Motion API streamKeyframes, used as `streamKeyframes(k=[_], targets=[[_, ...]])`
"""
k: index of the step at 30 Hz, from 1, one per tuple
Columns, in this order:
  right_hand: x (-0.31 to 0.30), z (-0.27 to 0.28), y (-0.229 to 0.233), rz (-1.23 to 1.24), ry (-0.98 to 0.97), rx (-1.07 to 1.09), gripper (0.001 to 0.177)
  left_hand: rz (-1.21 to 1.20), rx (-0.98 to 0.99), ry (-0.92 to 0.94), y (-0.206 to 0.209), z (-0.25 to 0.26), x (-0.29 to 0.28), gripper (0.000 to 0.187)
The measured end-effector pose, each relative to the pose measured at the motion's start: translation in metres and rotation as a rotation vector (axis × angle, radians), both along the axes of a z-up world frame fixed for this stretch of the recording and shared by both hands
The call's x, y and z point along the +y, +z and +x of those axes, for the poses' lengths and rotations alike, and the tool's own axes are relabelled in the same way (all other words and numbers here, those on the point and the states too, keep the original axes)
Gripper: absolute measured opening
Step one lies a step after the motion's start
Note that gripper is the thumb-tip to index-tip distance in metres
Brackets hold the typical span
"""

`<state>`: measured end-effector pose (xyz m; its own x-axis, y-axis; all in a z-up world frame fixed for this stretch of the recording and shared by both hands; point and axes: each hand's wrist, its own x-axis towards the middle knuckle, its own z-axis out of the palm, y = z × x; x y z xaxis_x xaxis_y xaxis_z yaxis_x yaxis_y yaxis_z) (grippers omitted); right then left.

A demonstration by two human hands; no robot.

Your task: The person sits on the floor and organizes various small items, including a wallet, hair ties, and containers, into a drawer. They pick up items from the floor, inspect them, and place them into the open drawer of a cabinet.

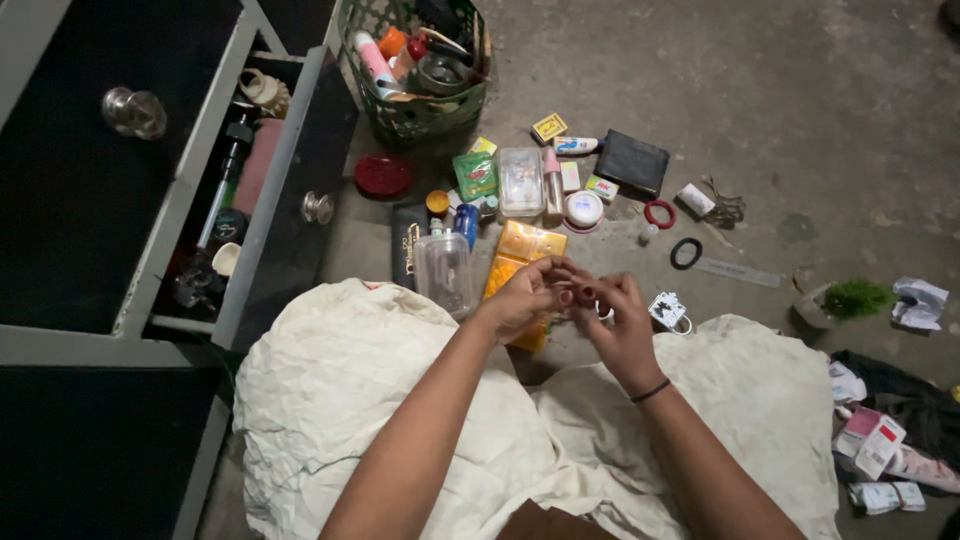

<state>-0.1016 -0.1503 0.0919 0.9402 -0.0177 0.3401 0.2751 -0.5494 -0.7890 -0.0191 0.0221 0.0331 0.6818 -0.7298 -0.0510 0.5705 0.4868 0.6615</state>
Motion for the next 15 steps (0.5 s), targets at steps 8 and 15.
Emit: streamKeyframes(k=[8, 15], targets=[[0.000, 0.003, -0.006, -0.034, 0.016, 0.030, 0.038, 0.099, 0.089, 0.134, -0.024, 0.007, -0.007, 0.053], [0.001, 0.006, 0.050, -0.389, 0.071, 0.278, 0.029, -0.237, 0.451, 0.256, -0.010, 0.020, 0.004, 0.118]])
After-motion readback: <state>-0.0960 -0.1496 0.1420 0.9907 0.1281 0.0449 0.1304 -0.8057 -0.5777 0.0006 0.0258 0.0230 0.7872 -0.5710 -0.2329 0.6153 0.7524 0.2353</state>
